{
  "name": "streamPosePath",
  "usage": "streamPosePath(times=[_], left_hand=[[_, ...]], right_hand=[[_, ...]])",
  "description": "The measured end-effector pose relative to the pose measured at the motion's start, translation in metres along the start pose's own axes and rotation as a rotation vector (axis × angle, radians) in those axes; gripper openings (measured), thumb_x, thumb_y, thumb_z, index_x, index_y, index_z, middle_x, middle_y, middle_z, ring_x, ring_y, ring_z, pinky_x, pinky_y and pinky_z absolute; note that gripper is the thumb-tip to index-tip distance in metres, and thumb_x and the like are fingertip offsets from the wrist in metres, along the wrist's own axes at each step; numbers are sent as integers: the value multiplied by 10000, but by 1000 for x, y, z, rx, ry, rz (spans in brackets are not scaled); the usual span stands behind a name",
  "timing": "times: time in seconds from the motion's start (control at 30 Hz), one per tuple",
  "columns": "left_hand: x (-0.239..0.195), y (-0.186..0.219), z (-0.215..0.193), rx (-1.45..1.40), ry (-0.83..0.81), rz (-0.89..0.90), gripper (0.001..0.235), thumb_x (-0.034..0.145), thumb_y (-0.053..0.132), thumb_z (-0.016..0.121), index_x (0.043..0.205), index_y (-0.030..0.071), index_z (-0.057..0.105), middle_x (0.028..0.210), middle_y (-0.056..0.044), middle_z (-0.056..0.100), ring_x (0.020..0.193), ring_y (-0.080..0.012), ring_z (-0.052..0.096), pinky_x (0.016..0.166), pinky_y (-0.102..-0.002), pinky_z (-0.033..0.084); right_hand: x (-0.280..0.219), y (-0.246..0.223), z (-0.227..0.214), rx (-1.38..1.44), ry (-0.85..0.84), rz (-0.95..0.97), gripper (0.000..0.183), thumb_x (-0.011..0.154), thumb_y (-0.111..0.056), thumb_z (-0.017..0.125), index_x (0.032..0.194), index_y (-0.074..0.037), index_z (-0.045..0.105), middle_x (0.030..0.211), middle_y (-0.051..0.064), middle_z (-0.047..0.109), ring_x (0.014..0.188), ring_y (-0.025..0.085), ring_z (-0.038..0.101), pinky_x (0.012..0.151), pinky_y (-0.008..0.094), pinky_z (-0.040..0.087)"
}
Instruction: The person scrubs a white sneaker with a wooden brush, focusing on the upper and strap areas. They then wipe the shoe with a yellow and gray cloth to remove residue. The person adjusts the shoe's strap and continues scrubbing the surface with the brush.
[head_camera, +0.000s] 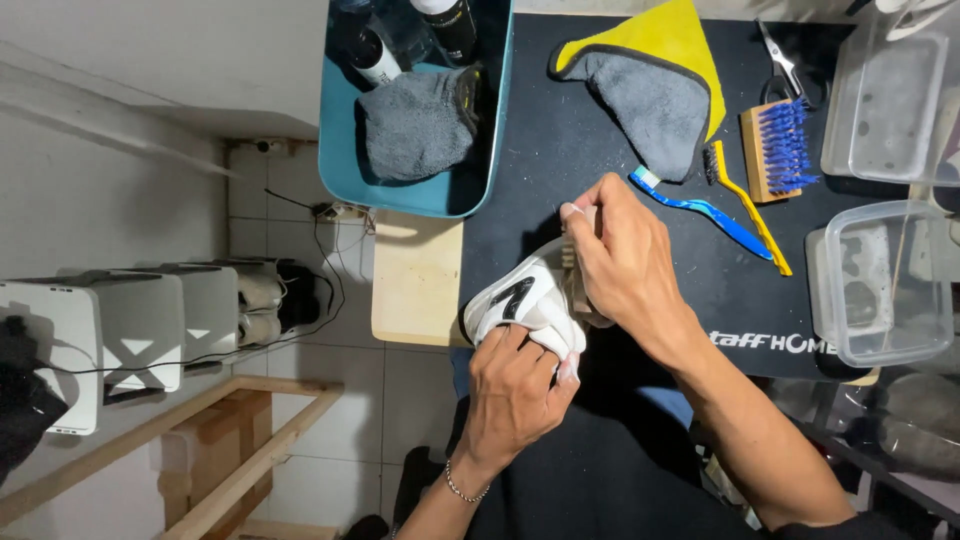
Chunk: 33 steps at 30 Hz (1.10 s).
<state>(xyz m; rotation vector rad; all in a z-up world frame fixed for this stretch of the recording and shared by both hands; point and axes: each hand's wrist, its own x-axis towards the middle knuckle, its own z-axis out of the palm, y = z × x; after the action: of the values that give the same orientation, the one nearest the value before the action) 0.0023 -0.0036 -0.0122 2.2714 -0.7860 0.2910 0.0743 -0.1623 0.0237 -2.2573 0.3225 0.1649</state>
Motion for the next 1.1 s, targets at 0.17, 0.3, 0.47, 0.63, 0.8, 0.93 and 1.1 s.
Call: streamPosePath(times=[0.17,0.3,0.47,0.63,0.8,0.93,1.1], left_hand=[[3,-6,-5,-22,-47,-67,237,826,-8,586,621,33,474,639,-114,514,677,-298,470,631,-426,384],[2,-3,-10,-63,-93,-46,246,848,23,606,619,27,515,661,-116,549,728,-316,529,679,-434,422],[3,-5,-8,-8,-92,-38,332,932,77,650,623,14,547,637,-118,559,713,-307,506,666,-434,400],[5,-29,2,-135,20,-7,354,862,38,553,517,6,481,531,-92,381,649,-349,538,630,-398,460],[4,-21,-4,-117,-8,-10,435,959,135,558,538,30,538,528,-108,427,671,-332,561,658,-412,455],[11,-29,-8,-139,-16,-58,452,981,147,525,546,28,547,534,-99,436,703,-334,570,669,-407,455],[15,-30,-2,-133,-4,-56,466,995,146,516,542,39,543,523,-100,443,688,-330,574,663,-401,460]], right_hand=[[-55,-2,-11,5,-293,43,218,1015,-326,451,905,-141,485,822,-1,642,665,191,537,694,363,423],[-32,2,2,-29,-171,23,253,1029,-333,446,904,-121,504,741,38,610,613,253,560,658,416,425],[-2,-4,6,-33,11,-72,230,1031,-287,469,888,-107,467,746,27,532,615,195,451,633,392,356],[-45,7,13,-7,-79,-127,211,970,-340,573,931,-133,572,653,167,547,642,421,653,575,489,502],[11,15,1,-24,18,-188,174,988,-294,604,960,-121,607,687,116,535,621,364,590,577,452,446],[5,2,-41,-44,-131,-415,251,832,-291,791,985,-134,669,784,132,607,713,377,646,625,458,503],[-24,16,-36,-252,-293,-526,482,680,-441,915,966,-140,670,758,59,593,661,282,663,561,412,543]])
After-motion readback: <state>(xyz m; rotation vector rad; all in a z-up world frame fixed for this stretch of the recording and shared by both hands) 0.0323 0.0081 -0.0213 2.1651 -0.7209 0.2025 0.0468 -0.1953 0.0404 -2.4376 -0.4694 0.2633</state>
